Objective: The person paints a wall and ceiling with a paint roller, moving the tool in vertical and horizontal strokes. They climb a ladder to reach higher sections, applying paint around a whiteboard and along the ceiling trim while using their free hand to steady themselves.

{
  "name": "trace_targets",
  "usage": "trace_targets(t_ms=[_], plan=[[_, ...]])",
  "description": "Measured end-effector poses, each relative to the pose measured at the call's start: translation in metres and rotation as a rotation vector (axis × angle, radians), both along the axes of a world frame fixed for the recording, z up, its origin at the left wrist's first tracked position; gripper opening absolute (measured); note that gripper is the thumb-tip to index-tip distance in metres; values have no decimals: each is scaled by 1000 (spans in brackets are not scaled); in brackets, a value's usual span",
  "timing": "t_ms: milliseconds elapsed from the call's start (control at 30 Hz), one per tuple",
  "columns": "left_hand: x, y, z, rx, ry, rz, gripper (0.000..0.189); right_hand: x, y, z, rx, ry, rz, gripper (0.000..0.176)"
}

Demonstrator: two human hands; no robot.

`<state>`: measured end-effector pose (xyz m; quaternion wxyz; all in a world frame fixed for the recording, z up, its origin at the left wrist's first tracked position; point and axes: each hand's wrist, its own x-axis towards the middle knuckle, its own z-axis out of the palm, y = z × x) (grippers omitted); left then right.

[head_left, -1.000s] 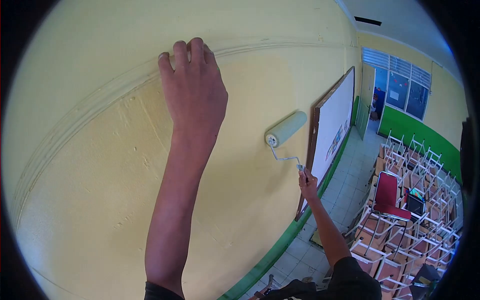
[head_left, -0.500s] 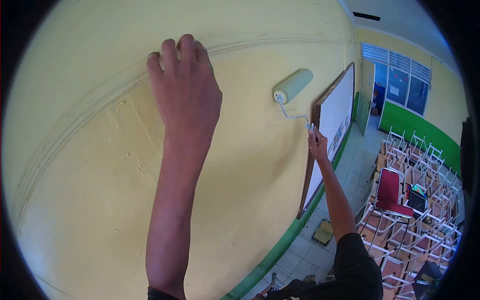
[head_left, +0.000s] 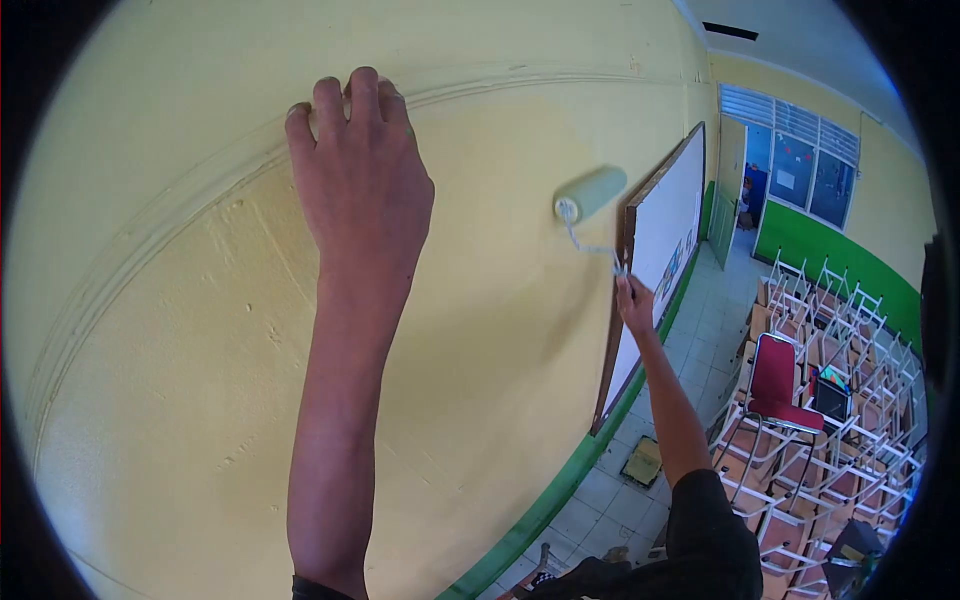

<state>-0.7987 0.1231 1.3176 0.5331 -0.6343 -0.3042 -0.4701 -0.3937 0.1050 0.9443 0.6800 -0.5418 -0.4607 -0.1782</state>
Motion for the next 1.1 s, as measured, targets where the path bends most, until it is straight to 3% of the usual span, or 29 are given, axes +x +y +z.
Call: trace_targets(t_ms=[100, 200, 267, 433, 500, 800, 900, 967, 1100], plan=[[0, 1, 0, 5, 3, -19, 37, 9, 11, 39, -12, 128, 105, 38], [-2, 1, 0, 11, 11, -31, 37, 6, 7, 30, -11, 169, 157, 36], [-1, 1, 0, 5, 10, -13, 37, 15, 3, -17, -37, -4, 35, 35], [2, -1, 0, -14, 9, 17, 41, -20, -43, -110, -132, 85, 70, 34], [1, -2, -1, -29, 12, 30, 45, -12, -48, -145, -237, 251, 126, 37], [2, 1, -1, -12, 9, 7, 43, 27, -30, -11, -173, 82, 65, 41], [3, 1, 0, -30, 1, 14, 36, 15, -39, -16, -208, 37, 29, 40], [6, 2, -1, 6, -12, 6, 34, 7, -48, -59, -173, -63, -1, 43], [8, -2, -1, -44, -6, 47, 39, -44, -108, -120, -479, 30, -2, 37]])
